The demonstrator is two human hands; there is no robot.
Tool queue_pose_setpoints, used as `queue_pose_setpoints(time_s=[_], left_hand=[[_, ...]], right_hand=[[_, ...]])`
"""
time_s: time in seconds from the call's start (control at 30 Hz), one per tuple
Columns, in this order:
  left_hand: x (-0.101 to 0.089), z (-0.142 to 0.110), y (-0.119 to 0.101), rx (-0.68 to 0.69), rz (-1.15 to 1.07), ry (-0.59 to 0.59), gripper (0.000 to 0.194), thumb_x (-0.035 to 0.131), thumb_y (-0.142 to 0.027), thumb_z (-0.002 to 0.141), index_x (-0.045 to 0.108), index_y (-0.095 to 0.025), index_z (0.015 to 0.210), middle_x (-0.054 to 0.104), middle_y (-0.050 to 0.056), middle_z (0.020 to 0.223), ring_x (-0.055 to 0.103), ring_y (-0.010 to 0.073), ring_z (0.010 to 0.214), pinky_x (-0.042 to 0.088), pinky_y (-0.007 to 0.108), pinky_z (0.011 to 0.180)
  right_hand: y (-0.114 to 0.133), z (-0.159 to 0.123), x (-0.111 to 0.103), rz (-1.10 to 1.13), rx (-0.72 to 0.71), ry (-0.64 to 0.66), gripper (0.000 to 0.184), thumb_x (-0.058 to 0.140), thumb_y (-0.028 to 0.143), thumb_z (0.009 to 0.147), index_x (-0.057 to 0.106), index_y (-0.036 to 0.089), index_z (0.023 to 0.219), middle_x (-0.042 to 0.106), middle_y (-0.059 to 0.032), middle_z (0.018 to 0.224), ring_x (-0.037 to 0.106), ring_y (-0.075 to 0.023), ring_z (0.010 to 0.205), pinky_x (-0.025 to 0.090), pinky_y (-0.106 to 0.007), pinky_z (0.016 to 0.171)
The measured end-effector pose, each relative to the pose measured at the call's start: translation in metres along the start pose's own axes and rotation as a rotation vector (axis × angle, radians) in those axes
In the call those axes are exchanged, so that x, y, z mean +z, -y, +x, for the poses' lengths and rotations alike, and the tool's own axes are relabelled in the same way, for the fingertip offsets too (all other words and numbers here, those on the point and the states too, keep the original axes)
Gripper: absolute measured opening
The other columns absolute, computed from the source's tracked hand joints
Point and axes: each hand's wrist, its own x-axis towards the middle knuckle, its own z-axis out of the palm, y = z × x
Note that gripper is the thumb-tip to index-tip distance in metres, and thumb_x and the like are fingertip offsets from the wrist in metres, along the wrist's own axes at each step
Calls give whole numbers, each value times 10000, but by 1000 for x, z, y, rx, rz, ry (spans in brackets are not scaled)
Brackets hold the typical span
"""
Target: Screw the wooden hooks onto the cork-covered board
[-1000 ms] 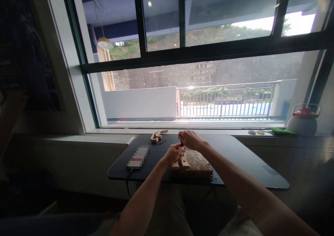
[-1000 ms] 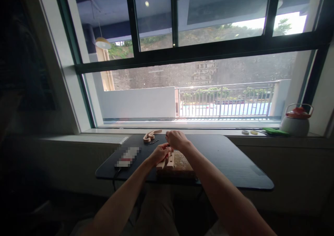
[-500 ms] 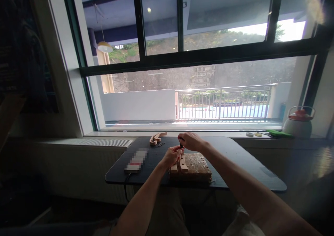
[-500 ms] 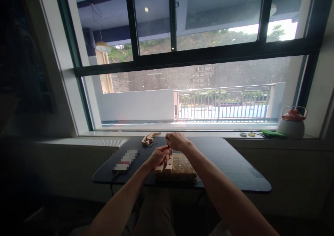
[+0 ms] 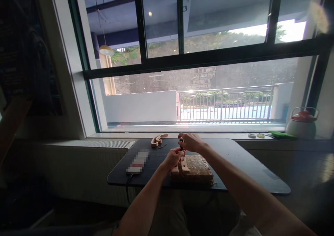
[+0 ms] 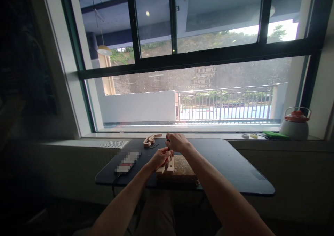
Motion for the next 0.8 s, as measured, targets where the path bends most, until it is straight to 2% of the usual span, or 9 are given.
queue_pose_setpoints(time_s=[0.13,0.33,0.47,0.63,0.8], left_hand=[[0,4,6,15,-17,0,253,642,-332,720,617,-101,820,451,-65,429,340,35,347,216,173,368],[-3,6,12,27,-27,-16,258,631,-315,725,622,-107,876,450,-70,447,353,37,367,226,170,382],[-3,5,9,47,-17,4,251,613,-308,733,631,-102,874,443,-71,433,340,36,355,217,172,377],[-2,5,9,52,-30,19,250,619,-305,730,633,-98,870,454,-63,445,354,36,360,222,171,374],[-1,6,11,32,-56,-3,288,632,-293,723,642,-99,936,472,-59,474,351,31,371,238,169,381]], right_hand=[[-3,1,1,39,-33,12,313,456,409,898,588,156,1026,623,-39,935,589,-153,823,470,-363,762],[2,5,19,43,68,-44,340,440,422,903,574,141,1040,619,-53,945,590,-164,855,468,-373,775],[-1,4,13,17,96,-60,320,458,411,897,578,139,1014,617,-44,912,591,-150,801,484,-354,733],[-4,3,1,9,15,-35,289,475,395,892,589,151,998,617,-36,919,588,-147,808,480,-356,746],[0,1,7,-4,64,-47,315,448,404,902,582,145,1021,617,-46,926,586,-159,838,470,-368,766]])
